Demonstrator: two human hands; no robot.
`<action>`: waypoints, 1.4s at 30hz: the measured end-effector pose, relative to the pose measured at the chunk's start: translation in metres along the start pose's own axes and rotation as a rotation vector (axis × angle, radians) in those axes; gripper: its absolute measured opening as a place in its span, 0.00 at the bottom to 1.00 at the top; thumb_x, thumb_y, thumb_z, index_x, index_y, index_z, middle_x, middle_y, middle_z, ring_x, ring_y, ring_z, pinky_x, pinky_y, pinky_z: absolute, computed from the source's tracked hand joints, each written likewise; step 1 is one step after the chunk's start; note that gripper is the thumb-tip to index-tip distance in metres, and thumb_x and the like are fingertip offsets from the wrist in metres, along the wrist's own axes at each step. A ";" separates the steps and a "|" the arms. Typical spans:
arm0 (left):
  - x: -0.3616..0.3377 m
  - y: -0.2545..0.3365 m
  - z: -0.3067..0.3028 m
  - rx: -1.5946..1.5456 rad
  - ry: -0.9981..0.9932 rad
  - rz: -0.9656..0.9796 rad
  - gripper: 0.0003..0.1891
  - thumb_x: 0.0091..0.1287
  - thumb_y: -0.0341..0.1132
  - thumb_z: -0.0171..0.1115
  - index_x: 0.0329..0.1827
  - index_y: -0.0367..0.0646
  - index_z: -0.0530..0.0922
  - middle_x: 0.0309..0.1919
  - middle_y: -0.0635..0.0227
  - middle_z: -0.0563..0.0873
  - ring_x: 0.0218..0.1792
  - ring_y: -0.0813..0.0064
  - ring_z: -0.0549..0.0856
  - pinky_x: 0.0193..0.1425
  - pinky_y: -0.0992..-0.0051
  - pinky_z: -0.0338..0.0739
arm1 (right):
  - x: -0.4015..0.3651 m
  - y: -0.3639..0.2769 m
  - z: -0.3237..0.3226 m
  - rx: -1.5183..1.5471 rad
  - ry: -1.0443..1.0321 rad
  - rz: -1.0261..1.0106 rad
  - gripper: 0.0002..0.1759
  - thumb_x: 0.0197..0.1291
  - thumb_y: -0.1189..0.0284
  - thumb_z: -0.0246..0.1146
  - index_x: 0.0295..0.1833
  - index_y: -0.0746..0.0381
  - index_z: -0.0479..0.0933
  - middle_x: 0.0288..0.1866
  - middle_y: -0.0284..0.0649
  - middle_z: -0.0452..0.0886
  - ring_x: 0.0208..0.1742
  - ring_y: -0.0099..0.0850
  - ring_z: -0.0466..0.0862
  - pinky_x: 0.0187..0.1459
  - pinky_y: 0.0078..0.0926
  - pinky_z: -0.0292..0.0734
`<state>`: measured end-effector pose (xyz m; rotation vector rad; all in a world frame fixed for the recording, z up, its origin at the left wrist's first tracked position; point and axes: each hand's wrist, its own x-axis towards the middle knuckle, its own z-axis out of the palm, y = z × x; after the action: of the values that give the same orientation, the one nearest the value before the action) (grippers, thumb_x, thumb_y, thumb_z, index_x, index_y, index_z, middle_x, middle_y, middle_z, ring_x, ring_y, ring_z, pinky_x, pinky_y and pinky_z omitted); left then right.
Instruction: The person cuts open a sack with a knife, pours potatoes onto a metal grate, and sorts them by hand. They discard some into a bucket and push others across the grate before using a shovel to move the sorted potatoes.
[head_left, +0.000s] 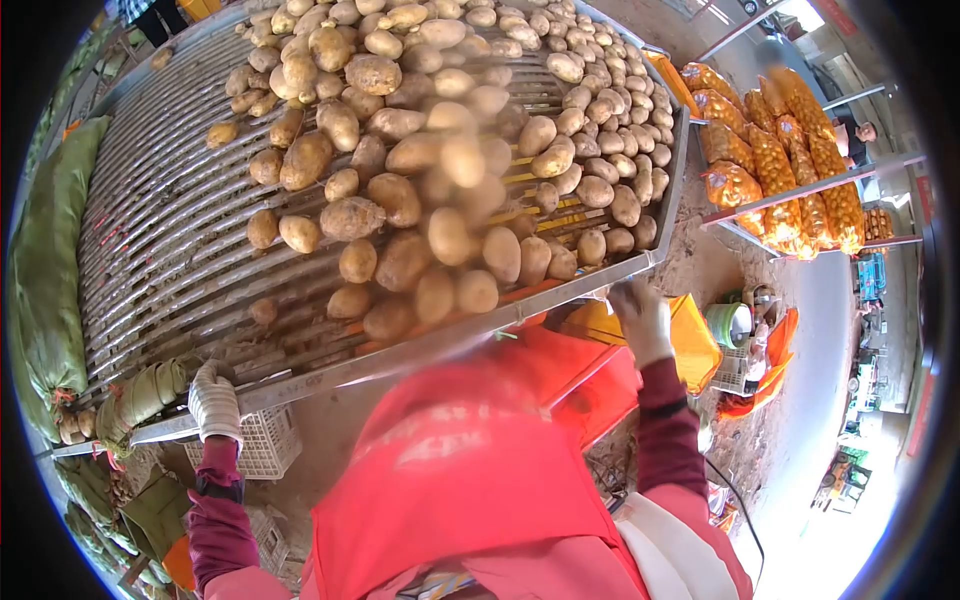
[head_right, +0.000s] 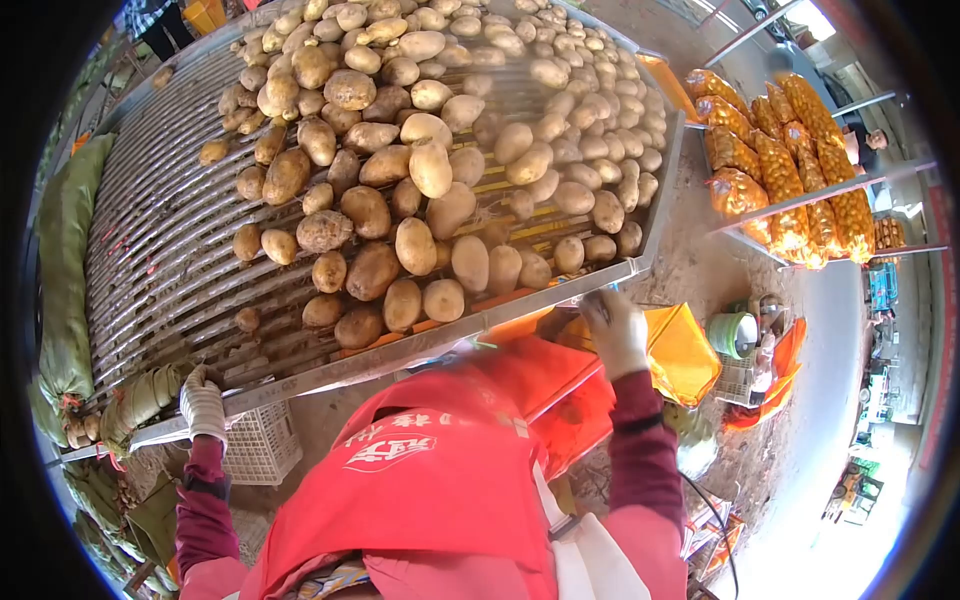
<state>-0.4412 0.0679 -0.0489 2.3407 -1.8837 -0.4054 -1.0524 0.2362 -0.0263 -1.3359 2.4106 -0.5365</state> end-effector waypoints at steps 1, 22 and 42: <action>0.000 0.000 -0.001 -0.008 0.010 0.002 0.11 0.62 0.24 0.53 0.34 0.44 0.85 0.31 0.56 0.88 0.34 0.56 0.87 0.45 0.62 0.80 | 0.021 -0.029 0.001 0.156 0.090 -0.141 0.15 0.61 0.67 0.69 0.50 0.63 0.82 0.45 0.49 0.86 0.45 0.35 0.87 0.42 0.30 0.81; -0.001 0.008 -0.005 0.025 0.003 -0.036 0.09 0.62 0.26 0.56 0.32 0.46 0.86 0.31 0.53 0.88 0.35 0.52 0.87 0.45 0.60 0.80 | 0.157 -0.110 0.071 -0.299 -0.309 -0.160 0.35 0.50 0.60 0.72 0.62 0.65 0.74 0.57 0.59 0.81 0.57 0.57 0.81 0.57 0.47 0.79; -0.008 0.025 0.002 0.032 0.033 0.078 0.08 0.61 0.28 0.58 0.31 0.46 0.86 0.29 0.54 0.88 0.35 0.52 0.88 0.44 0.60 0.81 | -0.079 0.107 0.006 -0.679 -0.743 0.396 0.32 0.52 0.51 0.71 0.63 0.50 0.79 0.59 0.46 0.83 0.64 0.47 0.80 0.61 0.45 0.76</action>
<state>-0.4664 0.0706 -0.0432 2.2700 -1.9727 -0.3294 -1.0878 0.3550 -0.0742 -0.9517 2.1399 0.8111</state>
